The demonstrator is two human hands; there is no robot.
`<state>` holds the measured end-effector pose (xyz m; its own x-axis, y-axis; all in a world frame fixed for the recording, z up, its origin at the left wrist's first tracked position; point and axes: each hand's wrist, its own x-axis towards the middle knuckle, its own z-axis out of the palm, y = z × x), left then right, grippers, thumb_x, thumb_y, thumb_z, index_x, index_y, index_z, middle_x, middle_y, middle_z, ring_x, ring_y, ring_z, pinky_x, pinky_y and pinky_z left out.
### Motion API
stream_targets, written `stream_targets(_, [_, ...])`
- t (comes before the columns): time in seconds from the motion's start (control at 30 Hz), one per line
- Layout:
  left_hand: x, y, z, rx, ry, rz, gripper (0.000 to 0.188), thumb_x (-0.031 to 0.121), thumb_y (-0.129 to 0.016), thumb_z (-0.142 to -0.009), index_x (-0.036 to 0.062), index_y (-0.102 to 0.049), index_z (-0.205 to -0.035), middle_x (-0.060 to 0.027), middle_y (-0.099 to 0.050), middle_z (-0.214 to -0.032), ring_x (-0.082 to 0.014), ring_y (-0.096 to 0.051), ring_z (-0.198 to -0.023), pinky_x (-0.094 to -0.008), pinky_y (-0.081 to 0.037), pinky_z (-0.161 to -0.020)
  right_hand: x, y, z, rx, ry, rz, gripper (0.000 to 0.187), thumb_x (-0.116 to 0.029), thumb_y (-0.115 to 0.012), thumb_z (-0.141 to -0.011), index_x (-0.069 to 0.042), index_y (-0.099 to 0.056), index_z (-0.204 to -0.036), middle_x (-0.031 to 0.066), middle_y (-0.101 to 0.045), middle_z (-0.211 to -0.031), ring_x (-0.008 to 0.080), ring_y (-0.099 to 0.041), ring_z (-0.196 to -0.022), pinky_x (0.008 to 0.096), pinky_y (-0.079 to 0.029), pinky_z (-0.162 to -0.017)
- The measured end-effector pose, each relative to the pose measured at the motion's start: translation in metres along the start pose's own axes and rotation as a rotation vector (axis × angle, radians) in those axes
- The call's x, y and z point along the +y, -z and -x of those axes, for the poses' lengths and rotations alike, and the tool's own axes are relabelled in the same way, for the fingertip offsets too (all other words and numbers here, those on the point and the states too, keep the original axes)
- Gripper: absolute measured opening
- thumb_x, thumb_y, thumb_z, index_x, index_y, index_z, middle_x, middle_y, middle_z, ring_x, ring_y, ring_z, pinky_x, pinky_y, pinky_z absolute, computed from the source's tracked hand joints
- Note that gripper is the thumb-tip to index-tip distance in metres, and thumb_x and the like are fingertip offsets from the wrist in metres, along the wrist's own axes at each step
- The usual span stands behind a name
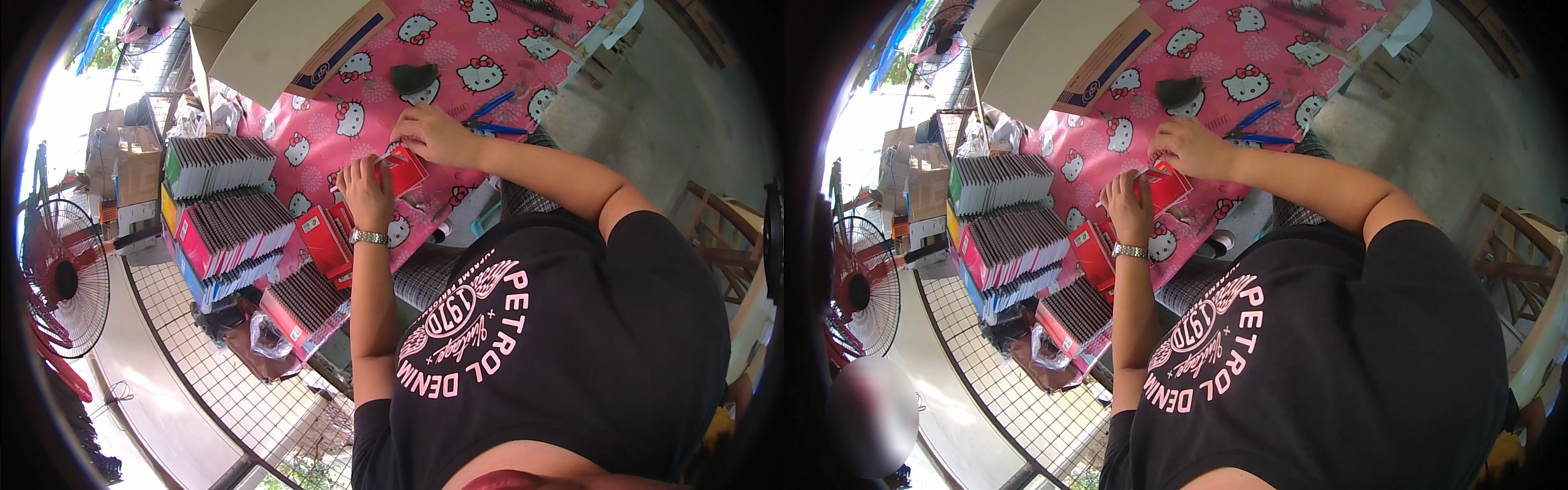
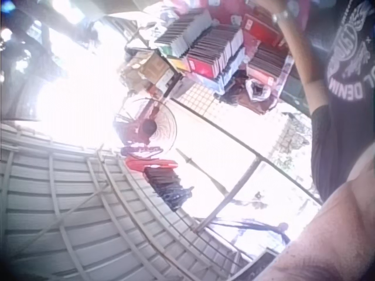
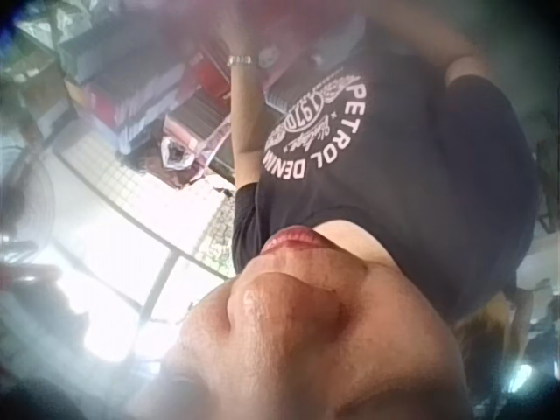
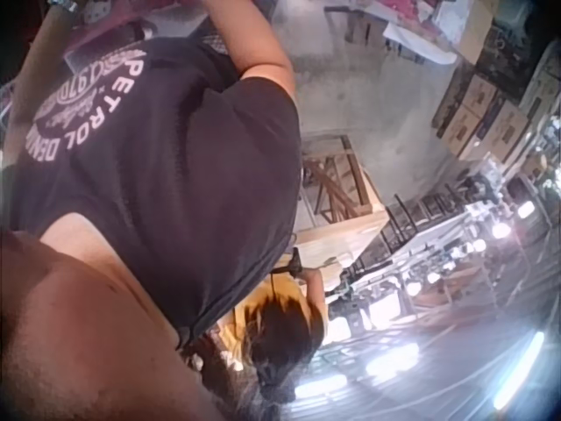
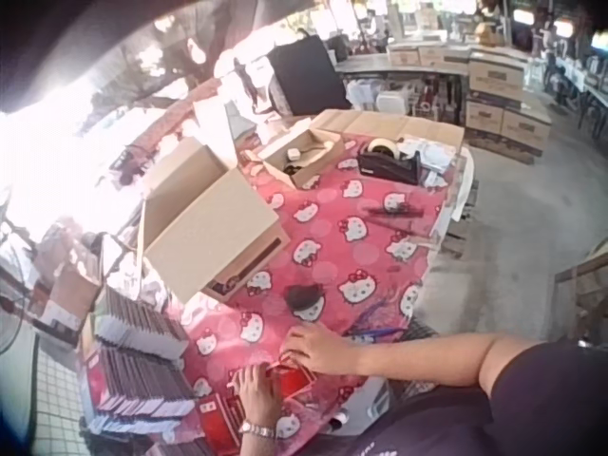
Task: The person uses small blue pliers to adjust the spiral binding of red notebooks and places them into stacks on a table.
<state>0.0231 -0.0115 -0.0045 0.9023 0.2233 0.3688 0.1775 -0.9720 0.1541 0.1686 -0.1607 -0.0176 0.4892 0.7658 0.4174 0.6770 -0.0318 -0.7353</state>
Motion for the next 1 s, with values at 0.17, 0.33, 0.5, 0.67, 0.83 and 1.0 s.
stream_targets(0.17, [-0.002,-0.004,0.003,0.007,-0.009,0.009,0.018,0.022,-0.060,-0.093,0.0073,-0.063,-0.103,-0.0100,-0.066,-0.097,-0.0297,-0.060,-0.096,-0.0438,-0.039,-0.093,0.003,-0.004,0.003,0.004,0.057,0.022,0.021,-0.007,-0.065,-0.079,-0.015,-0.067,-0.098,0.0044,-0.061,-0.097,0.0271,-0.055,-0.103,0.0428,-0.041,-0.091])
stream_targets(0.33, [0.003,-0.004,0.004,0.045,-0.023,0.027,0.019,0.020,-0.059,-0.093,0.0073,-0.061,-0.107,-0.0103,-0.066,-0.098,-0.0304,-0.060,-0.096,-0.0458,-0.038,-0.098,0.006,0.005,0.004,-0.220,-0.072,-0.161,0.016,-0.015,-0.063,-0.087,-0.012,-0.067,-0.103,0.0061,-0.062,-0.104,0.0319,-0.059,-0.104,0.0449,-0.045,-0.086])
stream_targets(0.5, [0.019,-0.006,0.007,0.059,-0.044,0.099,0.023,0.018,-0.058,-0.091,0.0048,-0.058,-0.110,-0.0108,-0.065,-0.099,-0.0314,-0.059,-0.098,-0.0480,-0.036,-0.104,-0.020,0.015,0.003,-0.241,-0.115,-0.078,0.033,-0.026,-0.059,-0.094,-0.009,-0.060,-0.122,0.0112,-0.061,-0.107,0.0326,-0.062,-0.100,0.0425,-0.051,-0.082])
stream_targets(0.67, [0.024,0.000,0.005,-0.031,-0.070,0.043,0.021,0.016,-0.057,-0.092,0.0040,-0.058,-0.109,-0.0114,-0.064,-0.100,-0.0309,-0.059,-0.099,-0.0483,-0.036,-0.105,0.003,0.015,-0.027,-0.320,-0.373,0.036,0.049,-0.043,-0.056,-0.095,-0.010,-0.054,-0.131,0.0165,-0.058,-0.118,0.0364,-0.061,-0.102,0.0447,-0.051,-0.088])
stream_targets(0.83, [0.016,0.003,0.009,-0.107,-0.060,0.088,0.023,0.016,-0.056,-0.093,0.0067,-0.060,-0.114,-0.0103,-0.064,-0.104,-0.0303,-0.058,-0.103,-0.0498,-0.031,-0.109,0.053,-0.002,-0.077,-0.142,-0.595,0.665,0.058,-0.053,-0.056,-0.091,-0.010,-0.055,-0.131,0.0180,-0.055,-0.127,0.0422,-0.051,-0.118,0.0517,-0.047,-0.094])
stream_targets(1.0, [0.022,0.007,0.013,0.051,-0.018,-0.199,0.027,0.025,-0.059,-0.092,0.0129,-0.061,-0.117,-0.0079,-0.061,-0.116,-0.0312,-0.052,-0.114,-0.0610,-0.023,-0.111,0.071,-0.003,-0.077,-0.373,-0.340,0.687,0.058,-0.050,-0.060,-0.088,-0.010,-0.058,-0.130,0.0157,-0.056,-0.129,0.0316,-0.044,-0.128,0.0448,-0.043,-0.098])
